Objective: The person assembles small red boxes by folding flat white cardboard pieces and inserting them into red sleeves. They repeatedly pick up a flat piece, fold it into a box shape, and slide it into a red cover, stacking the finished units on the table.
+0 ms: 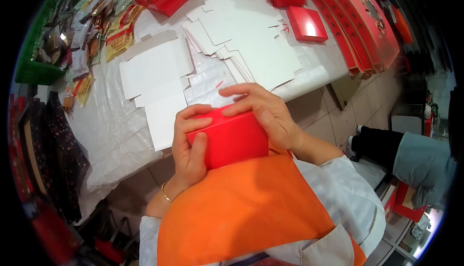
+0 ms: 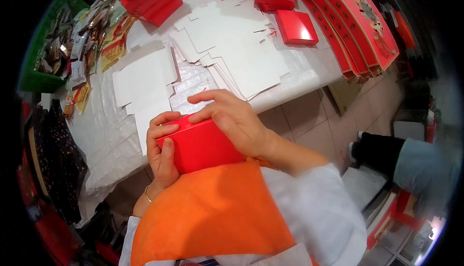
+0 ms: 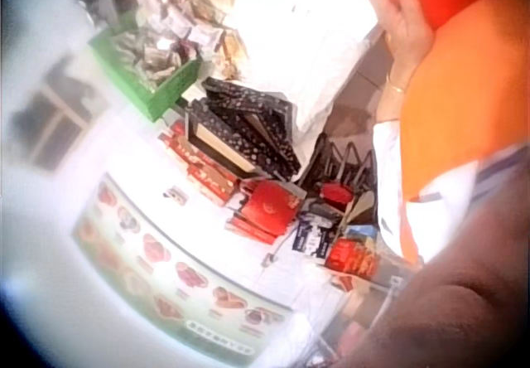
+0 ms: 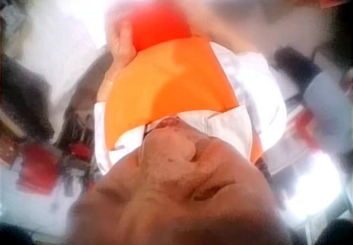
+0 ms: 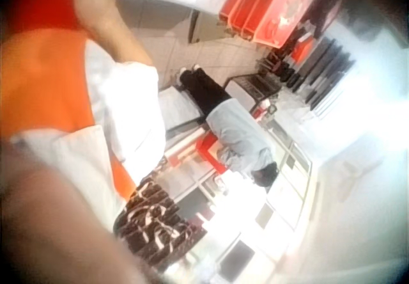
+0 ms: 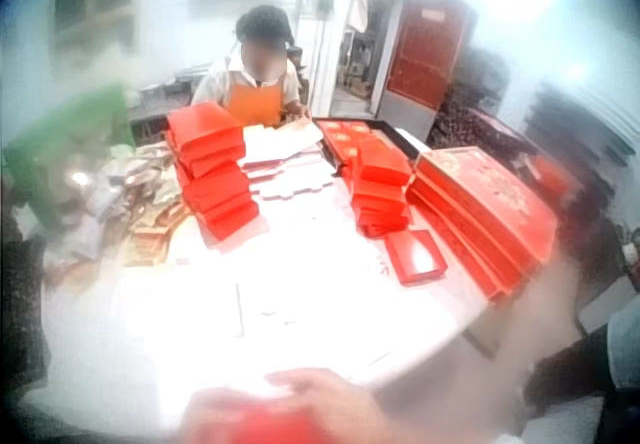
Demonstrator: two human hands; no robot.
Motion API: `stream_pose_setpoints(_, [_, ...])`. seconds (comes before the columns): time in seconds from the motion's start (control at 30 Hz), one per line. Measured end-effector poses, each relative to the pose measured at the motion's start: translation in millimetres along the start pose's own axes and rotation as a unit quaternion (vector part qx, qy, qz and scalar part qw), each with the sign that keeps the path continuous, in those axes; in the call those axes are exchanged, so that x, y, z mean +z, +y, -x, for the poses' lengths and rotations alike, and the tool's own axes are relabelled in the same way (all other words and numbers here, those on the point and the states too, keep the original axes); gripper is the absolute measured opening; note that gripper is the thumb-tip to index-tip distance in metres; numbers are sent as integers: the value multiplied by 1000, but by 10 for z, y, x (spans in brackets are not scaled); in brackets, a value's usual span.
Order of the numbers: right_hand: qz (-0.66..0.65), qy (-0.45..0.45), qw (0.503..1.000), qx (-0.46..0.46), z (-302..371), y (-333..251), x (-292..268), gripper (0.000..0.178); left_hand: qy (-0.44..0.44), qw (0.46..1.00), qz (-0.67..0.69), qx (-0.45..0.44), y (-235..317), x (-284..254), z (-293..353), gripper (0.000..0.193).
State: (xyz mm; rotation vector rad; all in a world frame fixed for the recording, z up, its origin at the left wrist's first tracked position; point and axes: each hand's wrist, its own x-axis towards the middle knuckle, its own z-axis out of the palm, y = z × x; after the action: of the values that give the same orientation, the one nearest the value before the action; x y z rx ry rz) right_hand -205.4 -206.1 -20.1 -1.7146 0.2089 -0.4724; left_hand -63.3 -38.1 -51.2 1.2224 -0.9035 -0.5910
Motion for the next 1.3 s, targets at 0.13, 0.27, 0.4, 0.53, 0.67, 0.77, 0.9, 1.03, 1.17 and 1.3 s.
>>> stream_pose_setpoints(0.13, [-43,10,998,33,27,41,-27,35,-3,999,-32,-9,21,27,-21,20])
stream_pose_setpoints(0.27, [8,77,991,107,171,132,155,54,85,996,5,-39,-35,65,-19,21])
stream_pose_setpoints(0.4, [-18,57,992,114,309,256,248,74,70,997,-29,-27,-82,37,-55,20])
stream_pose_setpoints(0.53, [37,83,988,127,251,426,62,72,60,998,-8,-29,-210,171,-255,34])
stream_pose_setpoints(0.67, [53,208,967,138,-69,745,-577,72,85,996,0,-26,-281,178,-372,62])
stream_pose_setpoints(0.77, [98,324,935,105,-299,981,-1538,72,107,992,-63,-27,-259,45,-319,53])
stream_pose_setpoints(0.9, [122,352,918,135,-516,1160,-2733,70,123,987,-78,-63,-225,-16,-196,46])
stream_pose_setpoints(1.03, [519,367,737,230,-538,1275,-3141,70,119,986,-90,-69,-269,-31,-131,42])
stream_pose_setpoints(1.17, [652,245,717,30,-425,1513,-2781,72,142,959,-240,-58,-383,-340,-14,42])
stream_pose_setpoints(1.3, [704,178,687,20,-378,1516,-2608,74,127,841,-524,-37,-548,-652,153,65])
